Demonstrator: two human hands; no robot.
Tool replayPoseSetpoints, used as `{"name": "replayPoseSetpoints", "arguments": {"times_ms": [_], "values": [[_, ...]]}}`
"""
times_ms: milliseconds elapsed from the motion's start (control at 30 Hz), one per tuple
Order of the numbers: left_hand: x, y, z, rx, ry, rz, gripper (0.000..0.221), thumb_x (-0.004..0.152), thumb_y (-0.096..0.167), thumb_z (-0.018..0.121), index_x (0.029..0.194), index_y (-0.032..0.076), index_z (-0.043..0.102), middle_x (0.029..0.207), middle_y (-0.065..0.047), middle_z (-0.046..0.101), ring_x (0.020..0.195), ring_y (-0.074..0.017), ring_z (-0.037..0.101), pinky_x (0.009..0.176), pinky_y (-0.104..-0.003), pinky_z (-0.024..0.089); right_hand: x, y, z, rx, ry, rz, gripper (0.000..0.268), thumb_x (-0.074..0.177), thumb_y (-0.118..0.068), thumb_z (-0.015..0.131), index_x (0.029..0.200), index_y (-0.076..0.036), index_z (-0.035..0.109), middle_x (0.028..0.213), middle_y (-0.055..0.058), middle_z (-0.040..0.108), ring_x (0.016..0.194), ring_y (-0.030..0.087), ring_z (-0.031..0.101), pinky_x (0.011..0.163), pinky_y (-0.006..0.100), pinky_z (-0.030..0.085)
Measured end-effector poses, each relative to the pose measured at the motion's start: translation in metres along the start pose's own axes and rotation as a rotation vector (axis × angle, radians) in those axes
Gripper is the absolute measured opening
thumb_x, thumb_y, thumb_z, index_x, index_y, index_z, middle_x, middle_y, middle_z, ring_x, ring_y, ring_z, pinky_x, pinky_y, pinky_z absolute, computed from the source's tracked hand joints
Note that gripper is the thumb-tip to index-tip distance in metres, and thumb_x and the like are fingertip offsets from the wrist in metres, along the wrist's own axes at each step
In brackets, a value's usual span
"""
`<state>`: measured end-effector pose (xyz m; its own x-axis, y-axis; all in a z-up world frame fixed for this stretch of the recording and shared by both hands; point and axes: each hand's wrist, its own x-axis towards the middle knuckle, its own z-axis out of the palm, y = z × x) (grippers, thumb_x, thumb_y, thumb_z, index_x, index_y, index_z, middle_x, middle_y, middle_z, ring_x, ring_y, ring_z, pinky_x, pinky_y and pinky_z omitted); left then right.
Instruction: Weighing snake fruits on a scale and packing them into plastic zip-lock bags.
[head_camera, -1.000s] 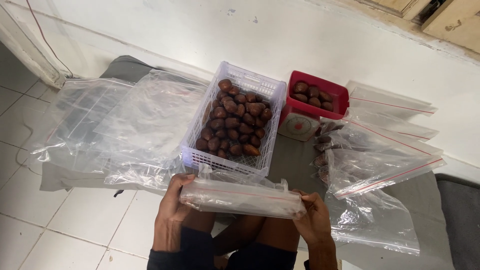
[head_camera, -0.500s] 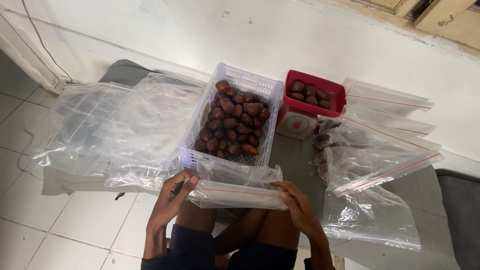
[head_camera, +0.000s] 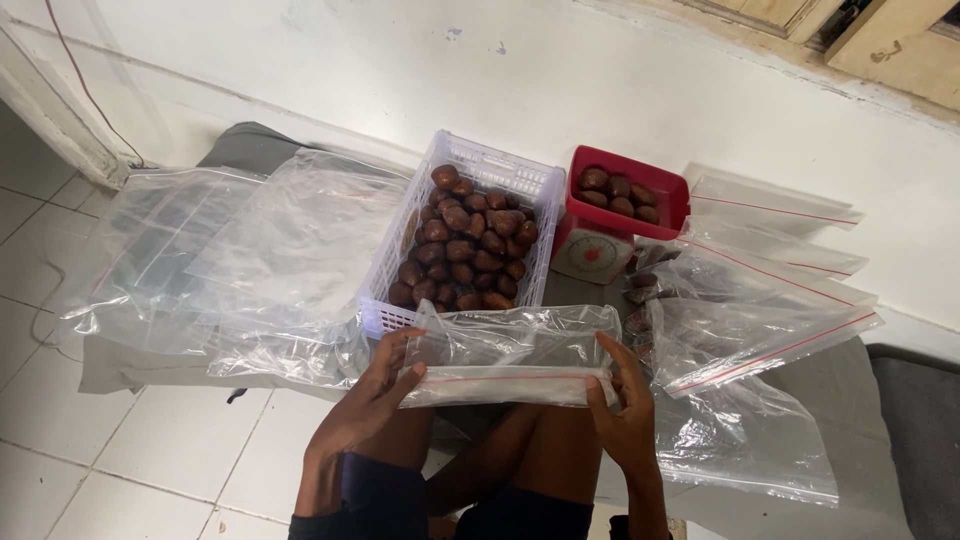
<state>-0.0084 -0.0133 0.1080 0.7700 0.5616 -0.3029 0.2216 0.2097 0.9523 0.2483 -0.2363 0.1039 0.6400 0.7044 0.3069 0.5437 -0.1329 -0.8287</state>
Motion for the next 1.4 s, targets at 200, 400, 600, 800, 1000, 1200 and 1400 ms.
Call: {"name": "replayPoseSetpoints", "arguments": {"times_ms": [200, 400, 600, 800, 1000, 1200, 1400], "values": [[-0.006, 0.005, 0.000, 0.111, -0.043, 0.142, 0.045, 0.097, 0.031, 0.059, 0.141, 0.023, 0.061, 0.146, 0.006, 0.062, 0.123, -0.0104, 0.059, 0.102, -0.026, 0.045, -0.001, 0.002, -0.006, 0.003, 0.008, 0.020, 0.050, 0.095, -0.018, 0.057, 0.145, -0.014, 0.056, 0.152, 0.007, 0.057, 0.145, 0.024, 0.050, 0.104, 0.040, 0.048], [-0.005, 0.003, 0.002, -0.005, 0.032, 0.220, 0.058, 0.090, 0.027, 0.070, 0.146, 0.023, 0.056, 0.160, 0.001, 0.053, 0.151, -0.0168, 0.042, 0.117, -0.036, 0.037, -0.004, 0.007, -0.002, 0.054, 0.020, 0.079, 0.059, 0.093, -0.033, 0.059, 0.148, -0.014, 0.051, 0.156, 0.006, 0.055, 0.151, 0.025, 0.044, 0.112, 0.050, 0.045], [-0.001, -0.002, 0.005, -0.099, 0.062, 0.412, 0.059, 0.093, 0.021, 0.067, 0.149, 0.016, 0.050, 0.164, -0.006, 0.044, 0.158, -0.0253, 0.030, 0.125, -0.051, 0.024, -0.003, 0.004, 0.003, 0.201, 0.038, 0.087, 0.061, 0.093, -0.026, 0.061, 0.150, -0.008, 0.050, 0.157, 0.009, 0.053, 0.140, 0.020, 0.055, 0.101, 0.026, 0.052], [-0.007, 0.004, 0.006, -0.022, 0.064, 0.294, 0.070, 0.089, 0.028, 0.069, 0.154, 0.022, 0.043, 0.168, -0.001, 0.037, 0.159, -0.0199, 0.024, 0.126, -0.043, 0.017, 0.000, -0.011, -0.001, 0.166, -0.072, 0.084, 0.085, 0.079, -0.018, 0.078, 0.155, -0.011, 0.041, 0.165, 0.012, 0.040, 0.151, 0.025, 0.041, 0.115, 0.037, 0.044], [-0.012, 0.010, 0.004, -0.049, 0.027, 0.223, 0.088, 0.080, 0.024, 0.080, 0.157, 0.029, 0.037, 0.169, 0.004, 0.037, 0.119, -0.0203, 0.066, 0.102, -0.030, 0.052, -0.003, -0.018, -0.007, 0.054, -0.200, 0.071, 0.098, 0.076, -0.015, 0.079, 0.161, -0.016, 0.029, 0.169, 0.008, 0.031, 0.157, 0.024, 0.026, 0.124, 0.043, 0.026], [-0.013, 0.008, 0.002, -0.049, -0.023, 0.261, 0.111, 0.076, 0.008, 0.084, 0.162, 0.028, 0.017, 0.175, 0.003, 0.015, 0.155, -0.0250, 0.032, 0.118, -0.036, 0.034, -0.005, -0.016, -0.009, 0.109, -0.255, 0.095, 0.091, 0.080, 0.006, 0.053, 0.163, -0.016, 0.023, 0.171, 0.005, 0.026, 0.158, 0.023, 0.025, 0.120, 0.038, 0.031], [-0.005, -0.004, 0.003, 0.184, 0.046, 0.518, 0.088, 0.085, 0.003, 0.076, 0.159, 0.019, 0.031, 0.169, -0.008, 0.032, 0.157, -0.0258, 0.026, 0.125, -0.043, 0.026, -0.002, -0.006, -0.006, 0.134, -0.209, -0.025, 0.073, 0.090, -0.003, 0.059, 0.158, -0.009, 0.035, 0.167, 0.011, 0.035, 0.157, 0.027, 0.030, 0.123, 0.041, 0.032]]}}
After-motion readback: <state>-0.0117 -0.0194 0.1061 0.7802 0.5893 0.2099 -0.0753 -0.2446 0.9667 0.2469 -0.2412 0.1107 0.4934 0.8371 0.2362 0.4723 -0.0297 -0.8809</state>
